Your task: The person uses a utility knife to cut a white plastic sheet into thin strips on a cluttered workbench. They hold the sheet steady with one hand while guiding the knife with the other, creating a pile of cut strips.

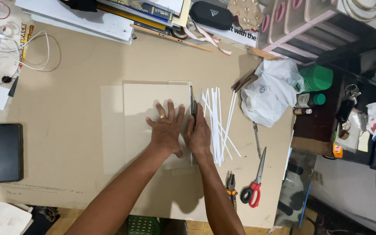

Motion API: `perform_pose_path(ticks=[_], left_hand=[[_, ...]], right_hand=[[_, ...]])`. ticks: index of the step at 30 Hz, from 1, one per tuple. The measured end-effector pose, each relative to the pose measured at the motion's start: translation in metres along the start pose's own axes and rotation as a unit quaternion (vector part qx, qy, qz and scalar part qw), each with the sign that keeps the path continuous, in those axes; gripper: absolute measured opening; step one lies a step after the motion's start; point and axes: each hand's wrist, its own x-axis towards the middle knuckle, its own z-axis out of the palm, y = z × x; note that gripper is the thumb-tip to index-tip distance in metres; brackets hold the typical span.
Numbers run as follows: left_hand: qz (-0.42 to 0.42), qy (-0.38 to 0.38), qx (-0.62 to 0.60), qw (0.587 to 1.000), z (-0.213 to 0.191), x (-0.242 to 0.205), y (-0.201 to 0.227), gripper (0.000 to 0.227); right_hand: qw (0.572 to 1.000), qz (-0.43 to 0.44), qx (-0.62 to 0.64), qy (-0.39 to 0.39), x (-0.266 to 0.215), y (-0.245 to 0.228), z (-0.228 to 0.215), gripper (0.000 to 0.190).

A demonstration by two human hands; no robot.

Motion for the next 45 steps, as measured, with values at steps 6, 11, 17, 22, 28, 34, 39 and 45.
perform_pose_path(ticks=[6,11,17,22,28,34,39,45], left_hand=[[-0.001,-0.006,0.003,1.0,0.006,0.007,0.001,0.153],[-0.003,-0.007,0.001,1.0,0.006,0.006,0.001,0.153],[-0.005,-0.013,0.017,1.0,0.006,0.007,0.002,0.153],[-0.002,-0.006,-0.002,1.0,0.005,0.007,0.002,0.153],[-0.005,-0.009,0.002,1.0,0.005,0.006,0.002,0.152],[-0.004,-0.008,-0.001,1.0,0.005,0.005,0.002,0.152],[-0.004,-0.007,0.007,1.0,0.004,0.004,0.003,0.152],[-0.003,-0.01,-0.005,1.0,0.004,0.004,0.002,0.151]], right_hand=[[0.999,0.038,-0.012,-0.034,0.001,-0.012,-0.009,0.058],[0.997,0.048,-0.041,-0.053,0.001,-0.021,-0.014,0.057],[0.995,0.055,-0.06,-0.05,0.005,-0.024,-0.017,0.056],[0.997,0.065,-0.027,-0.025,0.003,-0.028,-0.024,0.057],[0.997,0.062,-0.025,-0.032,0.0,-0.028,-0.021,0.056],[0.996,0.086,-0.017,-0.023,0.004,-0.013,-0.013,0.058],[0.994,0.101,-0.028,-0.011,0.002,-0.026,-0.023,0.06],[0.997,0.064,-0.046,-0.025,0.002,-0.024,-0.016,0.056]])
